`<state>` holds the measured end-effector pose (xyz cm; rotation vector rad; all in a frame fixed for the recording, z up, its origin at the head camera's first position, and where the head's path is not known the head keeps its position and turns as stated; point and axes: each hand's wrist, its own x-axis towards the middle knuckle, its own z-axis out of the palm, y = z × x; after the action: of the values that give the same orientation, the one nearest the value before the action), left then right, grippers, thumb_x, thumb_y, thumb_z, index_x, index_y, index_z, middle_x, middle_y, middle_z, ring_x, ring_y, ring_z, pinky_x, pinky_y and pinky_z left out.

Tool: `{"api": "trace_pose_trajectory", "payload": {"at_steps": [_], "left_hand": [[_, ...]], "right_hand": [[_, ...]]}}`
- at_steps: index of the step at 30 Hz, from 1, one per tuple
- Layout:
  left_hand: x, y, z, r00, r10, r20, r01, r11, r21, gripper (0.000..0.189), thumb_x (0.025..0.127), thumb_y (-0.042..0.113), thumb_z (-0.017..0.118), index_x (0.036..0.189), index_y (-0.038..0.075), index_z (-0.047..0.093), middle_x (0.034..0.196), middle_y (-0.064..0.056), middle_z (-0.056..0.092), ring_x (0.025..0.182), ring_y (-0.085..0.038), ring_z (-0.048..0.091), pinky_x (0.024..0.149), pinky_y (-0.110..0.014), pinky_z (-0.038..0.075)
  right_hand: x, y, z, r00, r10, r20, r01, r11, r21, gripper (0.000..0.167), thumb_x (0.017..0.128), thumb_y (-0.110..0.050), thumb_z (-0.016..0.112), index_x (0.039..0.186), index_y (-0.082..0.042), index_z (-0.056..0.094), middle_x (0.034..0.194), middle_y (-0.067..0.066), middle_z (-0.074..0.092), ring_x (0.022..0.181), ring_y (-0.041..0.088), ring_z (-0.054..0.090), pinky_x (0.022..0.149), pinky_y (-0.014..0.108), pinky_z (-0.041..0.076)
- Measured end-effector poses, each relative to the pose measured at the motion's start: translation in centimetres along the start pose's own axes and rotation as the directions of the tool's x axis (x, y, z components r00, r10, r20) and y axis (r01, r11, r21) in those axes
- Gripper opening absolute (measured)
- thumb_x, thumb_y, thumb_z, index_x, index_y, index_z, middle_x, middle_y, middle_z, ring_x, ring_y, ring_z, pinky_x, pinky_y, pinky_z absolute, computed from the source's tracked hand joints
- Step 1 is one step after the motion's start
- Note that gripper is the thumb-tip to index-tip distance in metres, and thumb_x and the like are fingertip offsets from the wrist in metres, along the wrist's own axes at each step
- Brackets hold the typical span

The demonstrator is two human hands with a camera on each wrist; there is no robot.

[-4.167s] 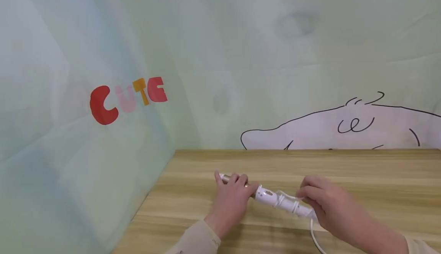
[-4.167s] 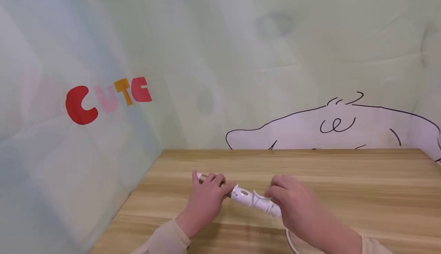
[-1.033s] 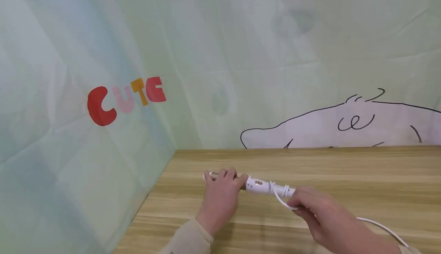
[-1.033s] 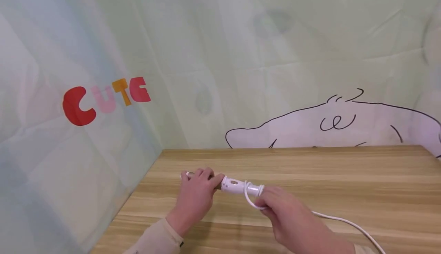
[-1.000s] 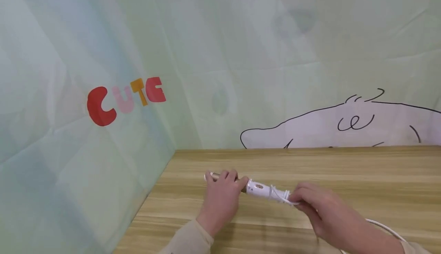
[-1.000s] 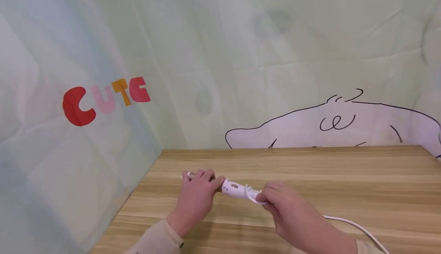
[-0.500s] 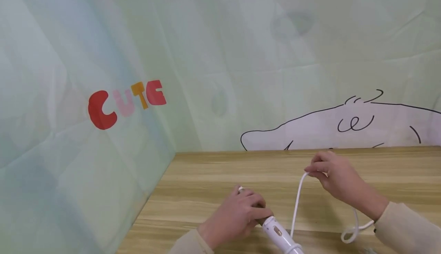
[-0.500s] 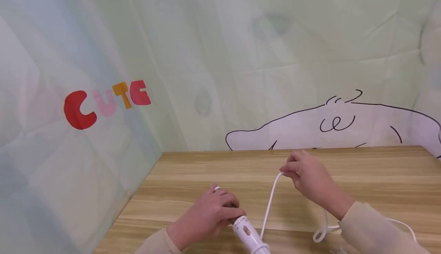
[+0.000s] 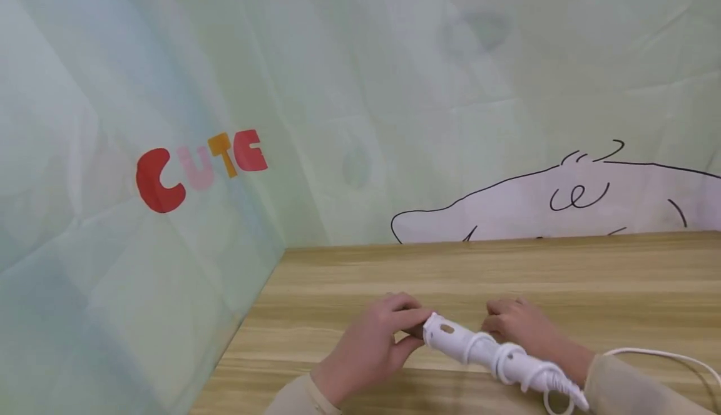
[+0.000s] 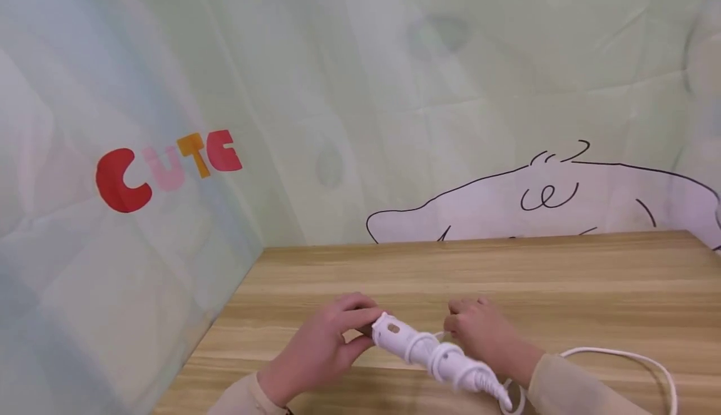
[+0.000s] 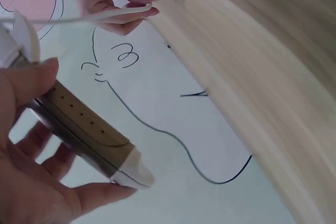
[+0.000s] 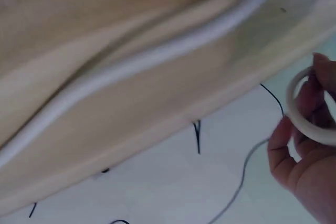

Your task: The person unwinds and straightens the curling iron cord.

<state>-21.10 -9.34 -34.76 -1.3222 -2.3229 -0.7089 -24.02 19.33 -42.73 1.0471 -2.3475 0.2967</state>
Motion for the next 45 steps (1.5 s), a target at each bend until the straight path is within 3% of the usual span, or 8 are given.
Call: {"api": "trace_pose_trajectory", "payload": {"at_steps": [5, 10, 14, 18, 22, 28, 38, 45], "left_hand": [[0.3, 0.0, -0.5, 0.992, -0.106, -0.060, 0.110, 0.993, 0.052, 0.037, 0.082, 0.008, 0.081, 0.118, 0.010, 0.072, 0.100, 0.002, 0.066, 0.088, -0.012, 0.060, 0.078, -0.020, 0.050], [0.5, 0.3, -0.8, 0.980, -0.186, -0.064, 0.192, 0.976, 0.106, 0.039, 0.085, 0.013, 0.080, 0.122, 0.010, 0.070, 0.100, 0.001, 0.067, 0.088, -0.011, 0.062, 0.076, -0.023, 0.052], [0.7, 0.7, -0.9, 0.971, -0.238, -0.025, 0.239, 0.965, 0.108, 0.039, 0.086, 0.014, 0.079, 0.123, 0.010, 0.070, 0.101, 0.001, 0.067, 0.088, -0.011, 0.062, 0.074, -0.024, 0.052], [0.7, 0.8, -1.0, 0.960, -0.281, 0.018, 0.278, 0.956, 0.096, 0.040, 0.085, 0.012, 0.079, 0.123, 0.007, 0.070, 0.101, 0.000, 0.068, 0.087, -0.009, 0.061, 0.074, -0.024, 0.052], [0.7, 0.7, -0.9, 0.950, -0.311, 0.038, 0.309, 0.949, 0.058, 0.041, 0.085, 0.010, 0.079, 0.124, 0.005, 0.068, 0.102, -0.001, 0.068, 0.087, -0.007, 0.061, 0.074, -0.021, 0.052], [1.1, -0.2, -0.4, 0.921, -0.366, -0.129, 0.381, 0.917, 0.118, 0.036, 0.085, 0.008, 0.078, 0.120, 0.007, 0.070, 0.100, -0.004, 0.067, 0.086, -0.016, 0.063, 0.072, -0.031, 0.054], [0.7, -2.1, 1.0, 0.900, -0.414, -0.138, 0.422, 0.746, 0.516, 0.031, 0.086, 0.020, 0.078, 0.116, 0.022, 0.072, 0.092, -0.003, 0.064, 0.082, -0.024, 0.062, 0.067, -0.057, 0.051], [-0.1, -2.6, 1.6, 0.901, -0.431, 0.044, 0.311, 0.714, 0.627, 0.034, 0.087, 0.011, 0.073, 0.115, 0.029, 0.073, 0.101, -0.003, 0.065, 0.094, -0.026, 0.062, 0.083, -0.070, 0.043]], "right_hand": [[1.0, -2.4, -0.9, 0.978, 0.096, -0.187, -0.092, 0.995, 0.030, 0.025, 0.079, -0.019, 0.080, 0.092, -0.012, 0.059, 0.085, -0.005, 0.055, 0.072, 0.011, 0.053, 0.059, 0.031, 0.045], [2.4, -4.8, -1.5, 0.906, 0.147, -0.398, -0.107, 0.987, 0.120, 0.051, 0.102, -0.050, 0.040, 0.100, -0.004, 0.062, 0.091, 0.002, 0.064, 0.080, 0.015, 0.062, 0.067, 0.034, 0.050], [2.7, -5.2, -2.0, 0.827, 0.241, -0.507, -0.174, 0.969, 0.177, 0.053, 0.103, -0.049, 0.039, 0.088, -0.004, 0.063, 0.079, -0.001, 0.062, 0.073, 0.012, 0.057, 0.066, 0.028, 0.045], [2.5, -4.6, -2.6, 0.798, 0.224, -0.559, -0.166, 0.974, 0.153, 0.052, 0.105, -0.043, 0.038, 0.089, -0.002, 0.064, 0.084, 0.005, 0.065, 0.072, 0.016, 0.059, 0.068, 0.022, 0.044], [2.7, -4.4, -2.5, 0.810, 0.206, -0.549, -0.159, 0.978, 0.132, 0.051, 0.105, -0.043, 0.037, 0.089, -0.003, 0.064, 0.083, 0.003, 0.064, 0.069, 0.011, 0.056, 0.062, 0.022, 0.044], [3.0, -6.2, -1.0, 0.900, 0.182, -0.395, -0.077, 0.961, 0.265, 0.019, 0.101, -0.022, 0.059, 0.087, -0.010, 0.063, 0.082, -0.008, 0.060, 0.071, 0.003, 0.056, 0.060, 0.017, 0.047], [2.5, -8.6, -4.5, 0.984, 0.161, -0.072, -0.089, 0.806, 0.585, 0.030, 0.086, 0.007, 0.068, 0.094, -0.019, 0.054, 0.085, -0.015, 0.055, 0.074, -0.001, 0.055, 0.058, 0.021, 0.050], [3.5, -5.5, -7.6, 0.985, 0.117, -0.126, -0.055, 0.910, 0.410, 0.038, 0.078, 0.015, 0.072, 0.091, -0.019, 0.059, 0.083, -0.017, 0.053, 0.071, -0.001, 0.050, 0.056, 0.018, 0.044]]}}
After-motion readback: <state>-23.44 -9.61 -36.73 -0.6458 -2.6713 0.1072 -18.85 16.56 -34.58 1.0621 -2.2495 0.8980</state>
